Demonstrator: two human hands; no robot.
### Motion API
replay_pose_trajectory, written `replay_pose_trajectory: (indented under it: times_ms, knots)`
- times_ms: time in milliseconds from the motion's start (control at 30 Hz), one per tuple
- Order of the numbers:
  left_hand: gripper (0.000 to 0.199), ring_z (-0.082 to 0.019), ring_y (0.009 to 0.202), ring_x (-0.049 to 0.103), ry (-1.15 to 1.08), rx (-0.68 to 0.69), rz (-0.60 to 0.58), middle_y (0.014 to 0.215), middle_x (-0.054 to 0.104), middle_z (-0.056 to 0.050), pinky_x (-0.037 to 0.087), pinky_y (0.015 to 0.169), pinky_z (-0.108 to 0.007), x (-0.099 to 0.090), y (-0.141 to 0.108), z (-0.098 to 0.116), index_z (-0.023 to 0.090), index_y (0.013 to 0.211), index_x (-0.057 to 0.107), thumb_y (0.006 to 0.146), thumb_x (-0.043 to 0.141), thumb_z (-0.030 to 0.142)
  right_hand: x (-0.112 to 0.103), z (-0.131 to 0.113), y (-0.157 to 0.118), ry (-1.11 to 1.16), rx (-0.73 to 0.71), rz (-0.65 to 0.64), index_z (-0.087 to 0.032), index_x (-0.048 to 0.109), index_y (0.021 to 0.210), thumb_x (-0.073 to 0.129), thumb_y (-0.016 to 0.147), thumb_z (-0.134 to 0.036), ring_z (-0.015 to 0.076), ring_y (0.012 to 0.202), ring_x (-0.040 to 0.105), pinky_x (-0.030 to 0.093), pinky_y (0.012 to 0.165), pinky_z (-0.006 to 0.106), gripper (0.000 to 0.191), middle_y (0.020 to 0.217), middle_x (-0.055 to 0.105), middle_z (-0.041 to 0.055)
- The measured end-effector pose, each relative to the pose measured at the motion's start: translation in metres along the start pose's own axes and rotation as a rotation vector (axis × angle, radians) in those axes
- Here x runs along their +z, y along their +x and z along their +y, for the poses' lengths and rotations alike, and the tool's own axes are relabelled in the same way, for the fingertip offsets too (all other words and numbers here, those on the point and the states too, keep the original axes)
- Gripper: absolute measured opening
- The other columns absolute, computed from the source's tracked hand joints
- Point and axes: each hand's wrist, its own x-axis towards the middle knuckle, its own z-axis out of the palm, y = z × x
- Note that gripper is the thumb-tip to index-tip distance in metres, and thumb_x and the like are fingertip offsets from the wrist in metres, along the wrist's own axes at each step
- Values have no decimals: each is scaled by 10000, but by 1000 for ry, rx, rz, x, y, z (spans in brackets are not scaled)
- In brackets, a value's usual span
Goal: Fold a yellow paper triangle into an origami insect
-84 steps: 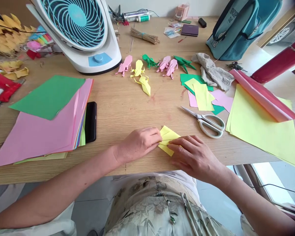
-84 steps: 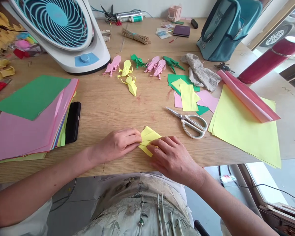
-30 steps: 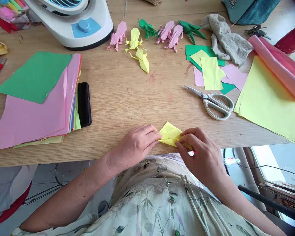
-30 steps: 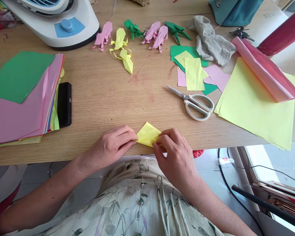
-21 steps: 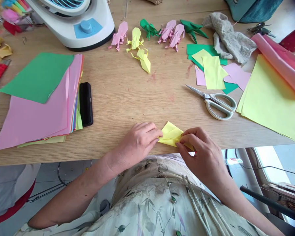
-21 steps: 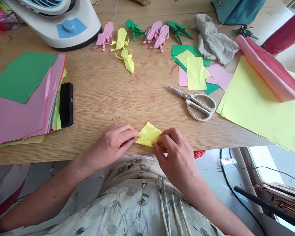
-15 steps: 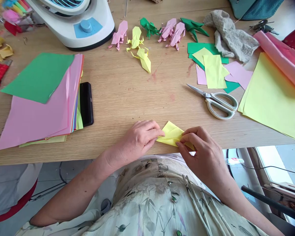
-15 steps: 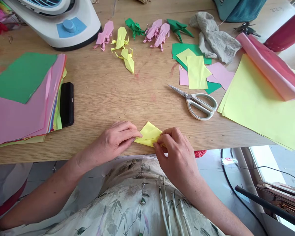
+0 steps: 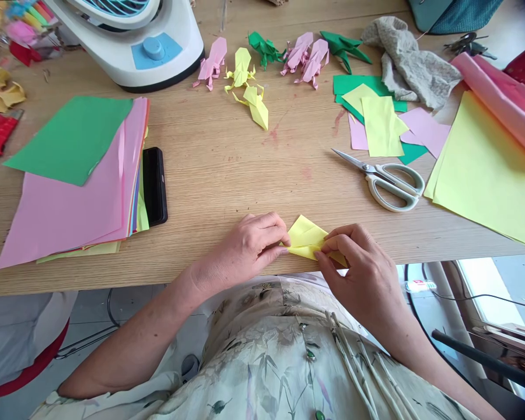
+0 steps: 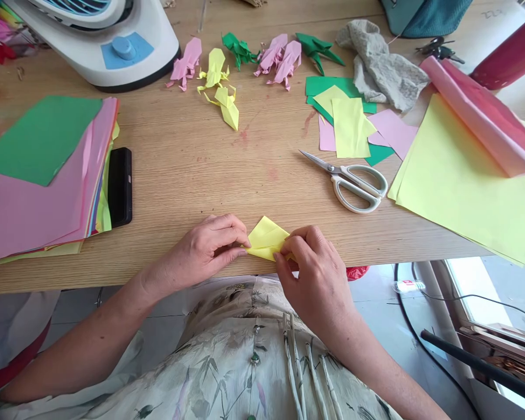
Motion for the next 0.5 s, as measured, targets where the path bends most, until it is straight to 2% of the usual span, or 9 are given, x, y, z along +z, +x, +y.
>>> replay_pose_trajectory:
  times_ms: [133, 500]
  knots:
    - [88, -123, 864, 589, 29, -26, 5, 971, 615, -9, 413, 808, -267, 3, 1, 2, 175, 967, 634, 936, 580, 114, 0, 0, 0, -12, 0, 4, -183, 603, 822, 608, 900, -188, 153, 701, 581, 441, 607, 300, 79, 921, 624, 57]
    - [89, -141, 849, 564, 132, -70, 7, 956, 610, -4, 350, 765, -304, 10, 2, 8, 183, 914, 593, 942, 534, 122, 1, 0, 0, -23, 10, 14, -198, 576, 797, 612, 903, -196, 145, 682, 549, 408, 585, 291, 112, 894, 613, 42]
